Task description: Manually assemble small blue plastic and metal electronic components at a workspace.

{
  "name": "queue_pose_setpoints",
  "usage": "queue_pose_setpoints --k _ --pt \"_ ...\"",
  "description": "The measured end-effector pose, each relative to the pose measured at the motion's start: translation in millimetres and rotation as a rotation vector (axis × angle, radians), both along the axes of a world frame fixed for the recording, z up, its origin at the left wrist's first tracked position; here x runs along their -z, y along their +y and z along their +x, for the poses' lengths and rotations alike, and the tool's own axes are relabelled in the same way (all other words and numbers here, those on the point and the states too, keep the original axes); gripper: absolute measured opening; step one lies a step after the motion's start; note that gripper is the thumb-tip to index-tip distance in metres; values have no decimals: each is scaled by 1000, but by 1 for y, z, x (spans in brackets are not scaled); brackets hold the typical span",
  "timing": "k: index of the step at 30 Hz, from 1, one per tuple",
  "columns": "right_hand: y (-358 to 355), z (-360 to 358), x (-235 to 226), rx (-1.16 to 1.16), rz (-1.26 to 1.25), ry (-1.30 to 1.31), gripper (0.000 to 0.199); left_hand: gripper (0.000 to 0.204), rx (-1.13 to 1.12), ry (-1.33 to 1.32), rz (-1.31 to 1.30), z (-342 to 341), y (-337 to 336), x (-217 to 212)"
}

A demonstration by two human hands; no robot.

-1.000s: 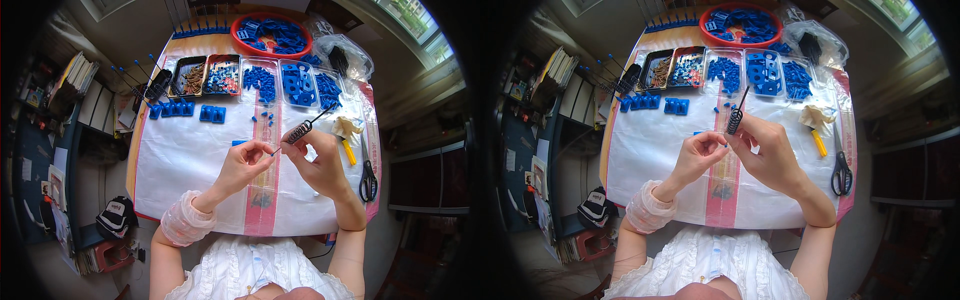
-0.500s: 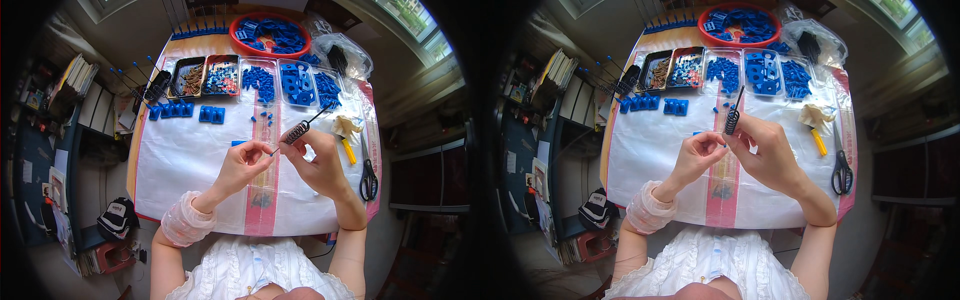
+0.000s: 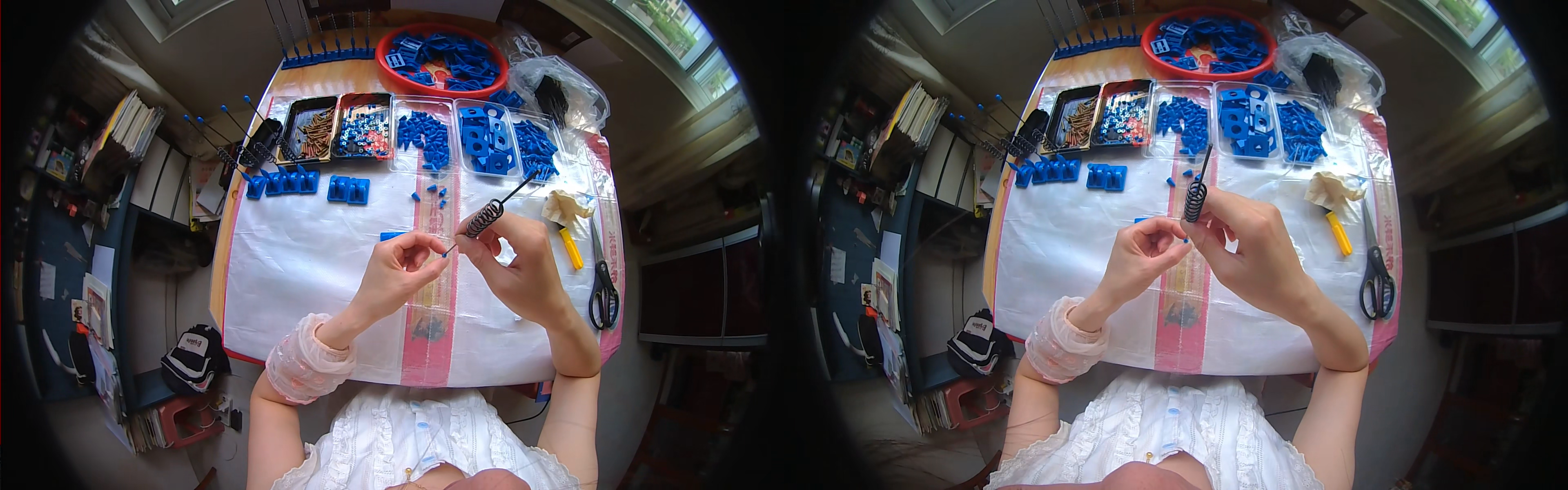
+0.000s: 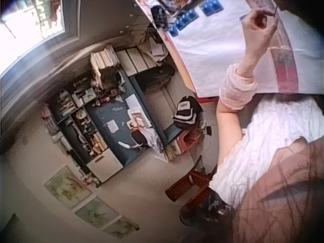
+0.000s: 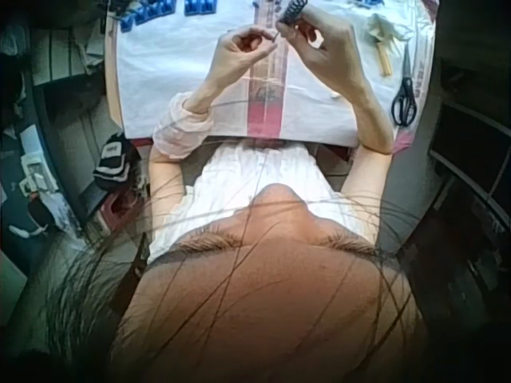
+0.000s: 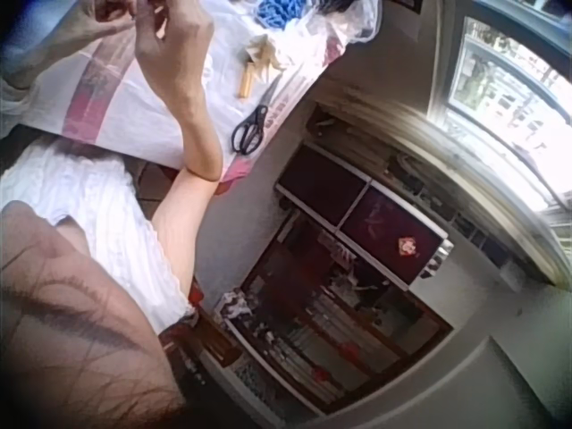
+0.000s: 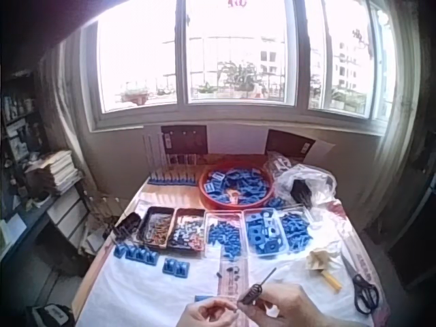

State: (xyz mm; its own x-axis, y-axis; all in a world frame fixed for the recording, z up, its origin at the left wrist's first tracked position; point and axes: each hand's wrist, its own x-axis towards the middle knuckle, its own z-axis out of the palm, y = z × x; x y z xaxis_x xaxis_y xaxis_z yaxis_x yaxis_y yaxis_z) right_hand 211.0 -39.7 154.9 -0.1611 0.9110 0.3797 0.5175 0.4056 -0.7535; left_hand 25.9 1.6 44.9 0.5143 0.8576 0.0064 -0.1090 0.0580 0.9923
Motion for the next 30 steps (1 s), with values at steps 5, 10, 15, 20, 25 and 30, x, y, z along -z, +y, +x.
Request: queue_pose_setpoints --k 5,10,15,20,25,30 --pt "-1 0 -2 11 -6 -1 11 13 6 6 -5 0 0 1" --pt "-2 1 -3 28 -11 0 10 14 23 16 -19 -2 0 -2" --pt "-2 2 -2 37 -29 17 10 15 23 8 -26 -2 0 -3" --pt "-2 2 -2 53 -7 41 10 15 24 10 -26 -2 0 -2" --pt "-4 4 -5 70 -1 27 11 15 29 10 -37 -1 0 -4" --pt "-3 3 -3 67 -3 37 11 15 24 24 -29 -2 0 -3"
